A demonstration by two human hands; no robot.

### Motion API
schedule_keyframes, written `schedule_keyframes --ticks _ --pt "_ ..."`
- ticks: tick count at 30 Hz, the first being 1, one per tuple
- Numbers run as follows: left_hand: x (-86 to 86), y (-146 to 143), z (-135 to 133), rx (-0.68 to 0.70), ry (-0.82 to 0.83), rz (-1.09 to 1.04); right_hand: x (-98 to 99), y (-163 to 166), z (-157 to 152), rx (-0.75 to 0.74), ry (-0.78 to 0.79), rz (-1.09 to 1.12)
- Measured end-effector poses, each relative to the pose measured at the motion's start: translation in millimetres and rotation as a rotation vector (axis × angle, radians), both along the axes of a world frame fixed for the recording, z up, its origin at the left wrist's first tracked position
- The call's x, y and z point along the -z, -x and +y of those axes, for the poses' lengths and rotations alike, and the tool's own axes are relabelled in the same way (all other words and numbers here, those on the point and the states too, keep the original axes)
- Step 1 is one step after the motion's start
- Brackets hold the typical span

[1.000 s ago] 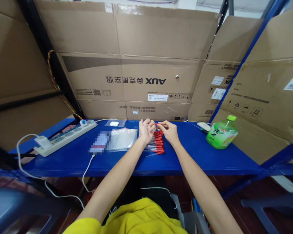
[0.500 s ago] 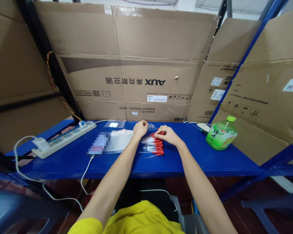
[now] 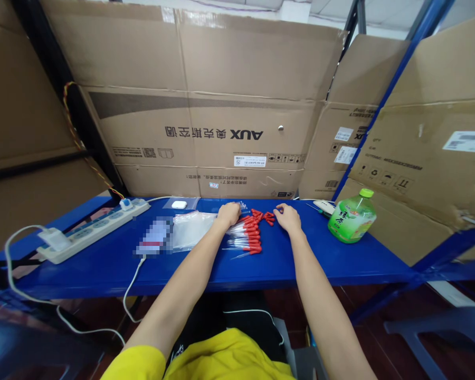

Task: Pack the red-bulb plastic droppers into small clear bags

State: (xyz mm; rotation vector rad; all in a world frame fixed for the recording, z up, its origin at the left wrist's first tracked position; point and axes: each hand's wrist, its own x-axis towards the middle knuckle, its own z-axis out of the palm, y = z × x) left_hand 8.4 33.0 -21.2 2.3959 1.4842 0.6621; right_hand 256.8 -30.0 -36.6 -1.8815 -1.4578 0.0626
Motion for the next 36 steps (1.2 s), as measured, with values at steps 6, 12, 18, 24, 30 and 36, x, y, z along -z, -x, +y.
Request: schedule_keyframes --ticks 6,12,18,24,30,36 --pt "3.7 9.2 -1.9 0.075 -0.015 -0.212 7.7 -1.9 2.1 -0.082 0.184 -0.011" --pt "5.7 8.5 -3.4 0.167 -0.006 -0.321 2.8 -1.0 -1.1 -0.239 0.158 0.007" --pt "-2.7 7.7 -14.5 0.206 -0.050 -0.469 2.0 -0.3 -3.9 -0.361 0.124 0.086" --pt "-8.7 3.5 -24.5 0.331 -0.042 -0.568 -12.7 14.2 -3.6 -0.413 -0.157 0.248" --pt "-15.0 -5.2 -34.2 0.442 -0.057 -0.585 -19.3 41.4 -4.2 -0.567 -0.324 0.484" --pt "-21.3 -7.4 -39.4 0.459 -0.012 -0.641 -20.4 43.5 -7.2 -0.593 -0.349 0.494"
